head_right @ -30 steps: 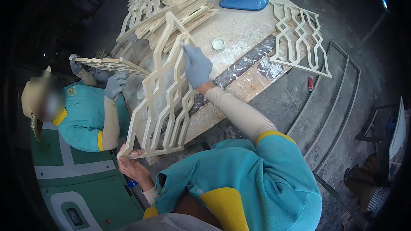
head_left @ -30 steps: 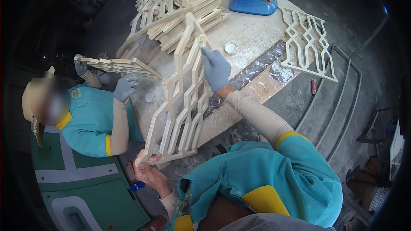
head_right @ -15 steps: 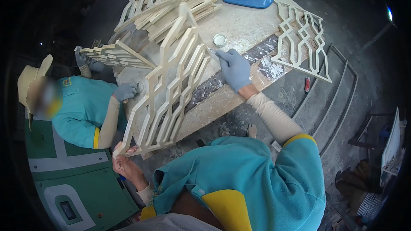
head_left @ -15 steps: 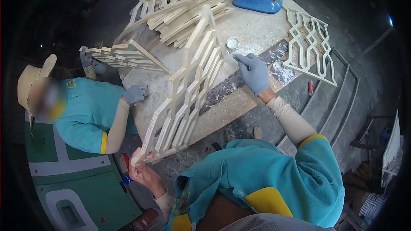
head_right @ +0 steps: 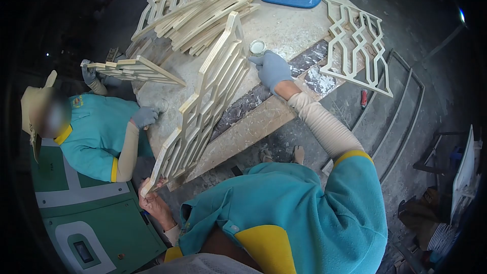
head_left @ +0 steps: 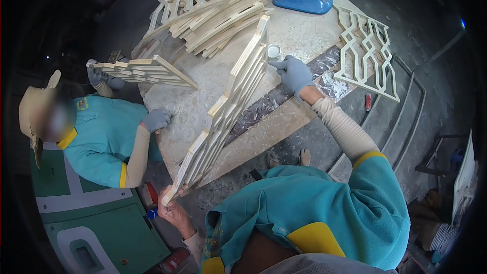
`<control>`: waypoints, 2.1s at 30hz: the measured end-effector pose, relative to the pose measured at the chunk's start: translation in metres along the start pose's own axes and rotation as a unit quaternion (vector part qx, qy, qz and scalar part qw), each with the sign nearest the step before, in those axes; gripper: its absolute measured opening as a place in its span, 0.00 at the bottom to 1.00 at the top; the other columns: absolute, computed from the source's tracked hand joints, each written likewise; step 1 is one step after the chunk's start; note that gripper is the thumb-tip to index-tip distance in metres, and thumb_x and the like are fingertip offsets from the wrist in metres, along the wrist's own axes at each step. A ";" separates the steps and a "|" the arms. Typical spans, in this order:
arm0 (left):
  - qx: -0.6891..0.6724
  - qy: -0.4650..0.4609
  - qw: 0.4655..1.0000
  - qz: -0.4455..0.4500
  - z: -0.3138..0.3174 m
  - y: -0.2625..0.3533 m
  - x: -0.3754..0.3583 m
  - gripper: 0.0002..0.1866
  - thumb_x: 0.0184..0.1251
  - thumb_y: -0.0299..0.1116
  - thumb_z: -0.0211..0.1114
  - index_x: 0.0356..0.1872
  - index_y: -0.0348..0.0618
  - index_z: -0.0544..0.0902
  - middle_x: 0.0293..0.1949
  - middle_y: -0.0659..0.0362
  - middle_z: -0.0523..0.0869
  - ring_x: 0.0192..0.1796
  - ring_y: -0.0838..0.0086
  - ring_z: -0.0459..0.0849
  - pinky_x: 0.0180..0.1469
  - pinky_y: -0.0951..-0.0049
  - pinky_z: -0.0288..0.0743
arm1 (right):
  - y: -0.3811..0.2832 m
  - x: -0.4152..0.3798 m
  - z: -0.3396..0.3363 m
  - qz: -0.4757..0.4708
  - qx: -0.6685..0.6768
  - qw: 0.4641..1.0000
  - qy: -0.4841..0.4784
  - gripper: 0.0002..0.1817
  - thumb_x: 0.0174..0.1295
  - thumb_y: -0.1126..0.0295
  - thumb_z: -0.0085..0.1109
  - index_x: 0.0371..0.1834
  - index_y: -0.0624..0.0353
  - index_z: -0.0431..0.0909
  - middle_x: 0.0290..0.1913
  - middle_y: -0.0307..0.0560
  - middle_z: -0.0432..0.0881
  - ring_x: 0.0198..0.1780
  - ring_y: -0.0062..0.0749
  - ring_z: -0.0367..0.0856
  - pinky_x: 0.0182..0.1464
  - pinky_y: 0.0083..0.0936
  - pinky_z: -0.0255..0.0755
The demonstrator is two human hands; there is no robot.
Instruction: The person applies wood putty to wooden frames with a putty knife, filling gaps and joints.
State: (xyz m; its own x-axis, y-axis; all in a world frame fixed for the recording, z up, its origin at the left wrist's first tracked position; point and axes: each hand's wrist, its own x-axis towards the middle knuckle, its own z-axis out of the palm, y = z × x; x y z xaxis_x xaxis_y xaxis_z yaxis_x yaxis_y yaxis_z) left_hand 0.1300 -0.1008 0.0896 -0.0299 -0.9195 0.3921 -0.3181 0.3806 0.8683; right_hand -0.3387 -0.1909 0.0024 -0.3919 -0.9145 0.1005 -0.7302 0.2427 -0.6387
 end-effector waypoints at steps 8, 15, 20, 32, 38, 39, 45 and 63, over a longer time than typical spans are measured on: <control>-0.002 0.027 1.000 -0.013 -0.003 -0.012 -0.008 0.40 0.69 0.65 0.63 0.51 0.26 0.81 0.41 0.52 0.85 0.45 0.70 0.82 0.54 0.66 0.73 | 0.002 0.001 -0.010 0.019 -0.013 0.999 -0.029 0.15 0.65 0.68 0.61 0.55 0.44 0.87 0.47 0.54 0.83 0.49 0.51 0.85 0.50 0.41 0.78; -0.035 0.025 0.999 -0.019 0.002 -0.009 -0.006 0.38 0.68 0.64 0.64 0.50 0.27 0.82 0.38 0.53 0.85 0.43 0.71 0.81 0.50 0.70 0.74 | -0.007 0.001 -0.003 0.013 -0.050 0.998 -0.025 0.18 0.65 0.69 0.61 0.57 0.41 0.86 0.44 0.53 0.83 0.49 0.51 0.84 0.52 0.41 0.77; -0.051 0.048 0.998 -0.002 0.006 -0.014 -0.005 0.37 0.70 0.62 0.64 0.51 0.27 0.81 0.38 0.53 0.85 0.42 0.72 0.82 0.49 0.70 0.74 | 0.004 -0.008 -0.009 -0.048 -0.013 0.999 -0.013 0.17 0.65 0.73 0.59 0.54 0.41 0.88 0.40 0.53 0.80 0.45 0.48 0.84 0.49 0.40 0.77; -0.067 0.015 0.997 0.025 0.013 -0.012 -0.003 0.28 0.79 0.51 0.56 0.56 0.29 0.77 0.37 0.52 0.83 0.45 0.63 0.83 0.60 0.53 0.76 | -0.067 -0.071 -0.047 -0.166 0.192 0.966 0.045 0.24 0.59 0.78 0.61 0.55 0.34 0.88 0.29 0.46 0.75 0.29 0.38 0.79 0.34 0.33 0.74; -0.037 0.041 0.998 0.025 0.020 -0.006 -0.007 0.35 0.74 0.61 0.58 0.52 0.29 0.80 0.37 0.53 0.85 0.41 0.68 0.84 0.52 0.65 0.77 | -0.086 -0.084 -0.024 -0.175 0.136 0.970 0.097 0.29 0.56 0.80 0.65 0.59 0.35 0.86 0.29 0.47 0.73 0.28 0.38 0.75 0.34 0.34 0.70; -0.037 0.042 0.998 0.026 0.019 -0.008 -0.007 0.35 0.74 0.61 0.58 0.52 0.29 0.80 0.37 0.53 0.85 0.41 0.68 0.84 0.52 0.65 0.77 | -0.088 -0.091 -0.024 -0.164 0.128 0.974 0.093 0.27 0.57 0.80 0.63 0.58 0.35 0.86 0.29 0.46 0.74 0.29 0.40 0.77 0.34 0.36 0.72; -0.003 0.038 0.999 0.029 0.017 -0.008 -0.012 0.37 0.73 0.63 0.58 0.49 0.28 0.82 0.37 0.53 0.85 0.41 0.71 0.82 0.48 0.69 0.74 | -0.076 -0.094 -0.045 -0.162 0.137 0.975 0.064 0.26 0.58 0.77 0.61 0.58 0.35 0.86 0.31 0.48 0.74 0.30 0.46 0.78 0.34 0.39 0.74; -0.032 0.040 0.998 0.021 0.015 -0.009 -0.022 0.37 0.72 0.61 0.61 0.51 0.26 0.81 0.38 0.53 0.84 0.40 0.71 0.82 0.46 0.72 0.75 | -0.080 -0.082 -0.051 -0.190 0.088 0.978 0.016 0.22 0.59 0.76 0.62 0.55 0.39 0.88 0.29 0.49 0.75 0.30 0.45 0.78 0.35 0.38 0.72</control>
State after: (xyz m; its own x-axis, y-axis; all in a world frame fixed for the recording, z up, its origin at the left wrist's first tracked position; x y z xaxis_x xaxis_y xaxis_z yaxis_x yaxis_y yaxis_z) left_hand 0.1190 -0.0854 0.0680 0.0338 -0.8926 0.4496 -0.2575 0.4269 0.8669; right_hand -0.2765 -0.1189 0.0846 -0.1301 -0.9165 0.3783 -0.7207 -0.1746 -0.6709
